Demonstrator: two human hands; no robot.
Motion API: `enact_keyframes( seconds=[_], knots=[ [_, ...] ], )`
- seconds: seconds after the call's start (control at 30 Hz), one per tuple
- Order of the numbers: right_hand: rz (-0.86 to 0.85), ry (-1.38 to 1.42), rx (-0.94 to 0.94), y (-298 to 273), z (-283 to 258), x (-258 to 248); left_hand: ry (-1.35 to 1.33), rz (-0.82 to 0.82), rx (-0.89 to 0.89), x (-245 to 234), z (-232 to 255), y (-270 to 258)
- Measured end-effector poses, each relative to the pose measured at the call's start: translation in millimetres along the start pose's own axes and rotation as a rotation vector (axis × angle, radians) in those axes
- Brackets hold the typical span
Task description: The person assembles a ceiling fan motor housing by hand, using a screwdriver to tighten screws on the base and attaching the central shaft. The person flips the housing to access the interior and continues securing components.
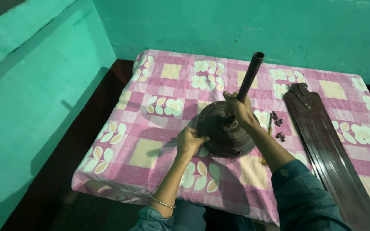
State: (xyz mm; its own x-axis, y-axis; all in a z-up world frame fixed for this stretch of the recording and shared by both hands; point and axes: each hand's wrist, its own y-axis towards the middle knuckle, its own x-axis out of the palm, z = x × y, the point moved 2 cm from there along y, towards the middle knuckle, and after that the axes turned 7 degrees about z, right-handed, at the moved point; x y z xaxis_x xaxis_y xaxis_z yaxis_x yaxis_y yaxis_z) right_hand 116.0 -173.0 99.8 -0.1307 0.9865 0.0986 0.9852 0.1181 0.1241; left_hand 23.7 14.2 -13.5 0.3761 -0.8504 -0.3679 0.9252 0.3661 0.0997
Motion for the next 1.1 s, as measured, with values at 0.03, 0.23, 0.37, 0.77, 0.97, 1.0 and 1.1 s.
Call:
enact_keyframes(
  seconds=[0.03,0.23,0.37,0.77,0.97,1.0,1.1],
  knots=[
    [-0.007,-0.006,-0.008,1,0,1,-0.065,0.009,-0.017,1,-3,3],
    [-0.009,0.023,0.039,0,2,0,-0.072,0.007,-0.070,7,-5,9],
    [-0.008,0.029,0.023,2,6,-3,0.057,0.099,-0.015,9,4,10],
    [-0.193,0.011,-0.148,2,23,-33,-0.441,0.011,-0.325,39,26,12],
    [0.130,-0.270,-0.197,-26,32,-100,-0.433,0.190,-0.372,45,16,-9],
    [0.188,-0.346,-0.134,-32,39,-105,-0.442,0.216,-0.342,48,14,-10],
    [0.252,-0.610,-0.194,-46,57,-107,-0.357,0.233,-0.528,67,4,-9]
  ],
)
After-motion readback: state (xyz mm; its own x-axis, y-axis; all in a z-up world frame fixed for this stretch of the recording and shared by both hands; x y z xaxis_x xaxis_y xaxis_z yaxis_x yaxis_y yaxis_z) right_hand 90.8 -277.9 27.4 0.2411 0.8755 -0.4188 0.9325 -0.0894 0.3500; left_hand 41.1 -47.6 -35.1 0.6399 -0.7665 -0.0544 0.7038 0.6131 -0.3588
